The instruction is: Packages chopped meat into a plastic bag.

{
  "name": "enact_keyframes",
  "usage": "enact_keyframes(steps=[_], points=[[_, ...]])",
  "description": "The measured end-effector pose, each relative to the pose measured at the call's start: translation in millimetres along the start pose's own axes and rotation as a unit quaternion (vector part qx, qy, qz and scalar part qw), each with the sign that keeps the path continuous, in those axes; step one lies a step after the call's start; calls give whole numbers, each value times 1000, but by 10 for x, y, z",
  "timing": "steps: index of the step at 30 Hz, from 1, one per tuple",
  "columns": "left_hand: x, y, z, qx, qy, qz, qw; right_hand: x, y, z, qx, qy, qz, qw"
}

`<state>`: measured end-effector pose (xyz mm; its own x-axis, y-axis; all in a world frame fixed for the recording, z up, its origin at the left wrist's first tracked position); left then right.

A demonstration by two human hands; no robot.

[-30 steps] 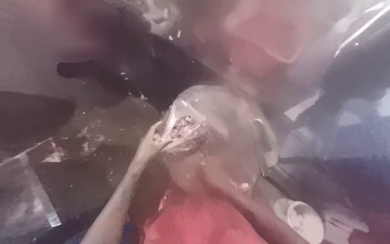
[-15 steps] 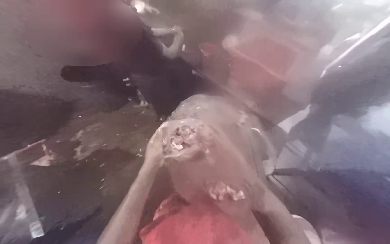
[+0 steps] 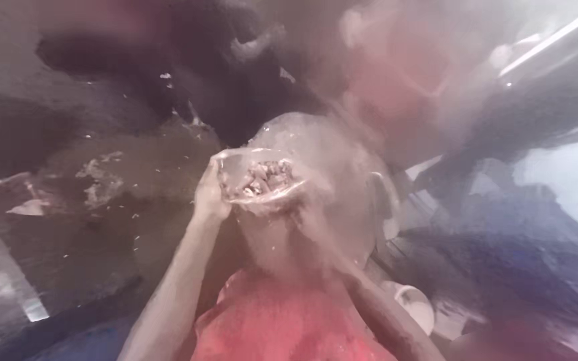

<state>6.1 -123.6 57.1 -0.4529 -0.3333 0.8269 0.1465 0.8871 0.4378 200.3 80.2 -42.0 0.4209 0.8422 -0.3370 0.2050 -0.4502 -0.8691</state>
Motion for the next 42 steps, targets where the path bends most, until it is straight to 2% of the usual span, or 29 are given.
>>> enact_keyframes(steps=[3, 5, 7, 10, 13, 16, 21, 23, 26, 29, 31, 32, 33, 35, 36, 38, 40, 42], points=[[-37, 40, 13, -7, -7, 18, 1000, -68, 346, -47, -14, -59, -15, 998], [-31, 71, -1, -11, -11, 38, 999, 13, 348, -221, -36, -94, -1, 995], [-42, 55, -4, -4, -12, 36, 999, 230, 333, -588, -18, -135, 14, 991], [-54, -24, -24, 14, -14, 30, 999, 649, 456, -1266, 2, -123, 81, 989], [-83, -72, -54, 35, -25, 37, 998, 820, 666, -1699, 47, -125, 92, 987], [-109, -22, -56, 49, -19, 31, 998, 708, 737, -1552, 70, -133, 49, 987], [-54, 148, -122, 1, 1, 48, 999, 304, 557, -991, 15, -121, -23, 992], [-40, 161, -169, 7, -4, 70, 998, 287, 562, -965, 40, -141, -42, 988], [-44, 104, -241, 6, 7, 78, 997, 346, 593, -1043, 126, -189, -61, 972], [-49, 53, -280, 10, 12, 71, 997, 402, 534, -966, 115, -176, -16, 978], [-40, 68, -286, 28, 11, 67, 997, 523, 419, -810, 91, -116, 54, 988], [-48, 56, -304, 34, 7, 66, 997, 612, 373, -744, 28, -54, 116, 991], [-59, 42, -319, 39, 9, 67, 997, 703, 311, -696, -23, 11, 205, 978], [-55, 26, -354, 33, 9, 72, 997, 781, 91, -656, -54, 79, 364, 927], [-34, 57, -359, 29, 14, 73, 997, 758, -88, -630, -58, 79, 406, 909], [-4, 118, -372, 37, 16, 69, 997, 547, -562, -626, -59, 46, 432, 899], [-9, 176, -381, 34, 11, 75, 997, 130, -1129, -657, -17, -16, 436, 900], [-42, 237, -376, 15, 12, 84, 996, -316, -1579, -636, 34, -78, 484, 871]])
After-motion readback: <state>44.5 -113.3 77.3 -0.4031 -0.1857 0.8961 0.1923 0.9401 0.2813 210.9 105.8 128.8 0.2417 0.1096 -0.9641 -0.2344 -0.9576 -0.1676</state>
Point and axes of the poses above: each hand's wrist, its own z-axis towards the middle knuckle, its own y-axis out of the palm, x = y × z, the point moved 8 cm from there along z, towards the middle knuckle, and after that the axes turned 1 degree about y, right-handed, at the moved point
